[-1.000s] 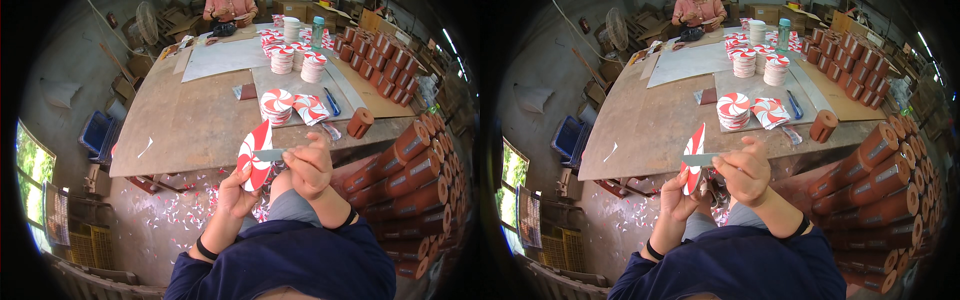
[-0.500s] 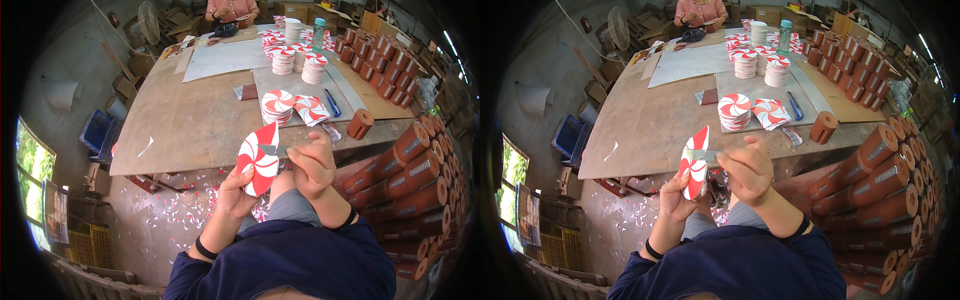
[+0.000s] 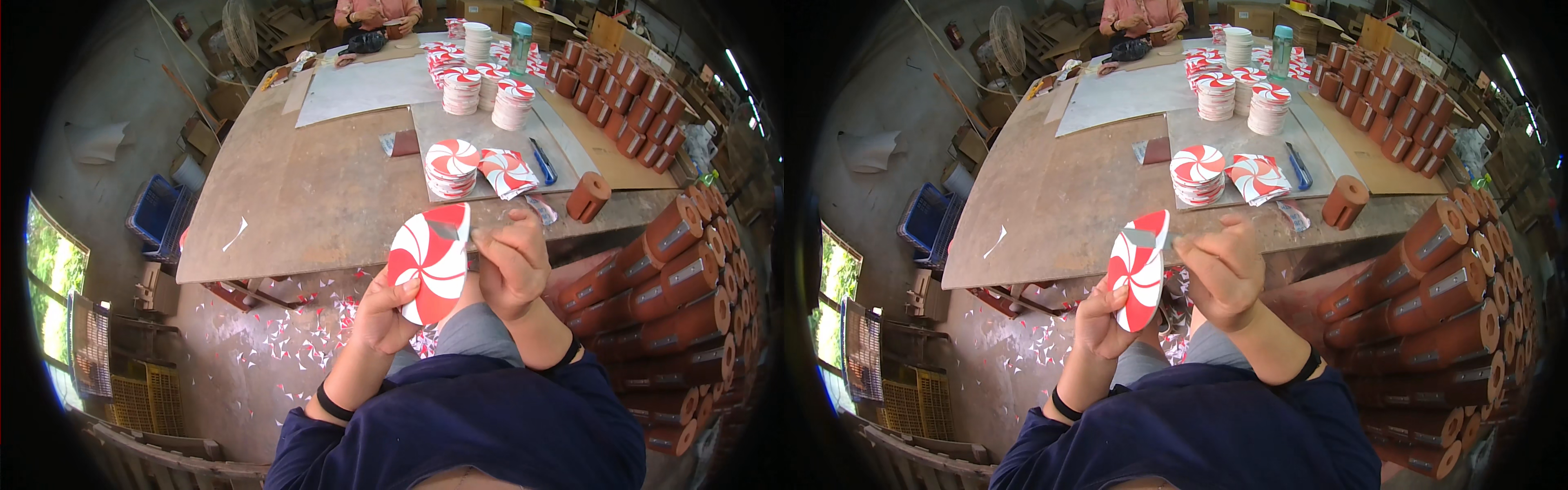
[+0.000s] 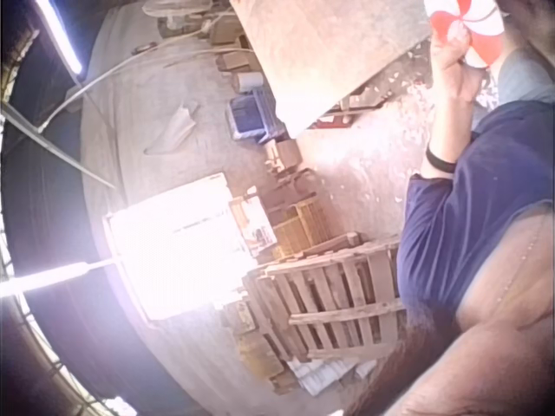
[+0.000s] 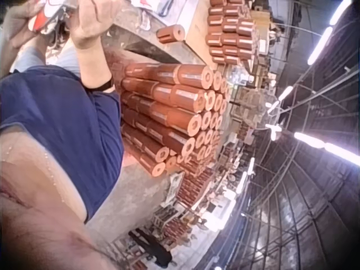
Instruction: Using a small handheld blade to trim the edges of circular patterned components in a workshop.
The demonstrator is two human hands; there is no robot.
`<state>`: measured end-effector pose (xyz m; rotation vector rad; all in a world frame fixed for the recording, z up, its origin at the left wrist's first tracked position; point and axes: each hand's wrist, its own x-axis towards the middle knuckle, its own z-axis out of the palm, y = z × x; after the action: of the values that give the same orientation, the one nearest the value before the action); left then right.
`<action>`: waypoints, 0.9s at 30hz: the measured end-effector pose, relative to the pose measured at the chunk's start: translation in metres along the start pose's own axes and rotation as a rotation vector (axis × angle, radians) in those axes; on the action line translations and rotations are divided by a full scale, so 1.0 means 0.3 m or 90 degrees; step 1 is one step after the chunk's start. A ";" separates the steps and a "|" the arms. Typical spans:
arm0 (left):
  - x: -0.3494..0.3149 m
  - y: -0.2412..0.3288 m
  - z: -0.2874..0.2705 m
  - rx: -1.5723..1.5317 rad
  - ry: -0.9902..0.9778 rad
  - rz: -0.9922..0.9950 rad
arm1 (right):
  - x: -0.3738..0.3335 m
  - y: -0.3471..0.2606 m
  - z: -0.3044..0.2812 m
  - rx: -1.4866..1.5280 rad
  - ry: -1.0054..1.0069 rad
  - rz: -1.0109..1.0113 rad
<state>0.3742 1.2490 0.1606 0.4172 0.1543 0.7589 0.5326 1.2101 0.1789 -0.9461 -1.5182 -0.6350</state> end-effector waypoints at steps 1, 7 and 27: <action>-0.004 -0.005 -0.001 0.003 -0.002 -0.003 | 0.001 -0.001 -0.001 -0.011 -0.004 0.015; -0.019 0.015 -0.003 0.071 0.001 -0.001 | -0.008 0.032 0.015 0.039 0.000 0.030; 0.027 0.026 -0.103 -0.031 -0.051 -0.028 | -0.055 -0.005 -0.025 0.111 -0.011 0.091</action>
<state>0.3663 1.2692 0.1360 0.3956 0.0690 0.7008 0.5351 1.1996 0.1641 -0.9175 -1.4812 -0.3863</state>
